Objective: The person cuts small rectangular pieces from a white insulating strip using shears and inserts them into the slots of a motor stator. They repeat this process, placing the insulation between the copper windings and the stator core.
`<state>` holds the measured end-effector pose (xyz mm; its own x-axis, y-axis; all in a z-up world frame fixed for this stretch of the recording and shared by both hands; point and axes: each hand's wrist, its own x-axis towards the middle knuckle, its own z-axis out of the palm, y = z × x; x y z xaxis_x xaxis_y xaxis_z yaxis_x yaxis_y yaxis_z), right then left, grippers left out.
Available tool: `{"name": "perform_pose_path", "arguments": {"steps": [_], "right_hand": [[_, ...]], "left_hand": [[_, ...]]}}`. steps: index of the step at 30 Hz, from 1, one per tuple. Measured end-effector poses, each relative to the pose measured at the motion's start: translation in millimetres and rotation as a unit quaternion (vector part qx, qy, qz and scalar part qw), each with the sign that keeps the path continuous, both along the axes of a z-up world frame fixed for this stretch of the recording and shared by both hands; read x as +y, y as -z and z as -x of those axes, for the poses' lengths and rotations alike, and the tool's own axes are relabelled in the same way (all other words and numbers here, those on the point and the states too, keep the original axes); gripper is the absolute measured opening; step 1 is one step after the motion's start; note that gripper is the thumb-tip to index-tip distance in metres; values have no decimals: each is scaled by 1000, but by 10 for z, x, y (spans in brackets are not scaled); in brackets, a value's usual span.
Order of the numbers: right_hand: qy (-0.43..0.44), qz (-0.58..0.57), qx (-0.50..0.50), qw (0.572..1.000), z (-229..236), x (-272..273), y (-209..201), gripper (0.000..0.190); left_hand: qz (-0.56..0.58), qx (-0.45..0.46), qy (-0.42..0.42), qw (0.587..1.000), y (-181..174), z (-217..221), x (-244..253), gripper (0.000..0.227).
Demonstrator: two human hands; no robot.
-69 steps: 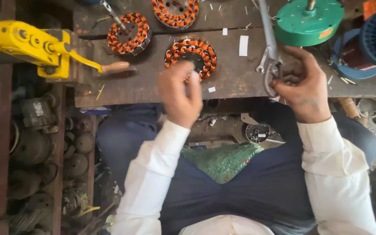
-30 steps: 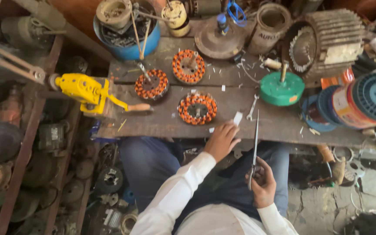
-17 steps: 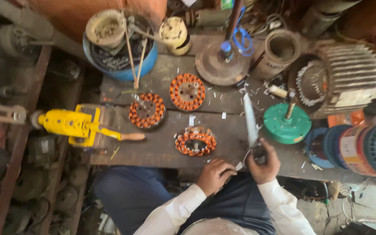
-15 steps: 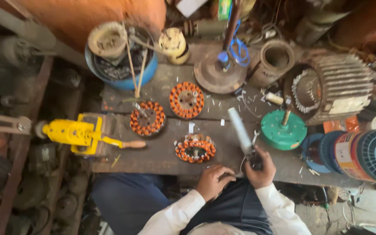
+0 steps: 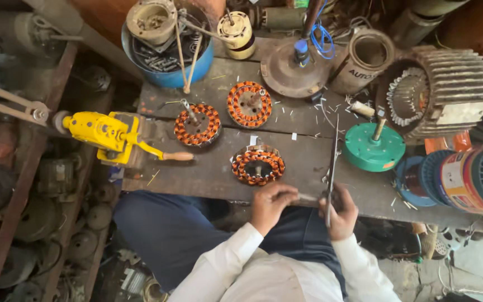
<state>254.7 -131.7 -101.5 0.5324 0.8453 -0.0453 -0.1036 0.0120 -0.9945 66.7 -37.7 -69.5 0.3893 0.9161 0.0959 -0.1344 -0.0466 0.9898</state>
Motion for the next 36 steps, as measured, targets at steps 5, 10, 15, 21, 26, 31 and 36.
{"name": "perform_pose_path", "arguments": {"steps": [5,10,15,21,26,31,36], "right_hand": [[-88,-33,130,987,352,-426,-120,81],[-191,-15,135,972,383,-481,-216,96],[-213,-17,137,967,383,-378,-254,79],[-201,37,107,973,310,-355,-313,72],[-214,2,136,967,319,-321,-346,71],[-210,17,111,971,323,-340,-381,71],[-192,10,126,973,387,-370,-288,72]], "left_hand": [[101,-155,-74,980,-441,-93,295,16],[130,-171,-69,974,-810,-236,473,20],[145,-114,-54,981,-867,-287,449,19],[189,-166,-49,967,-829,-342,373,19],[206,-187,-46,959,-838,-346,377,19],[207,-187,-44,959,-837,-328,373,19],[205,-183,-48,960,-760,-351,361,18]]}}
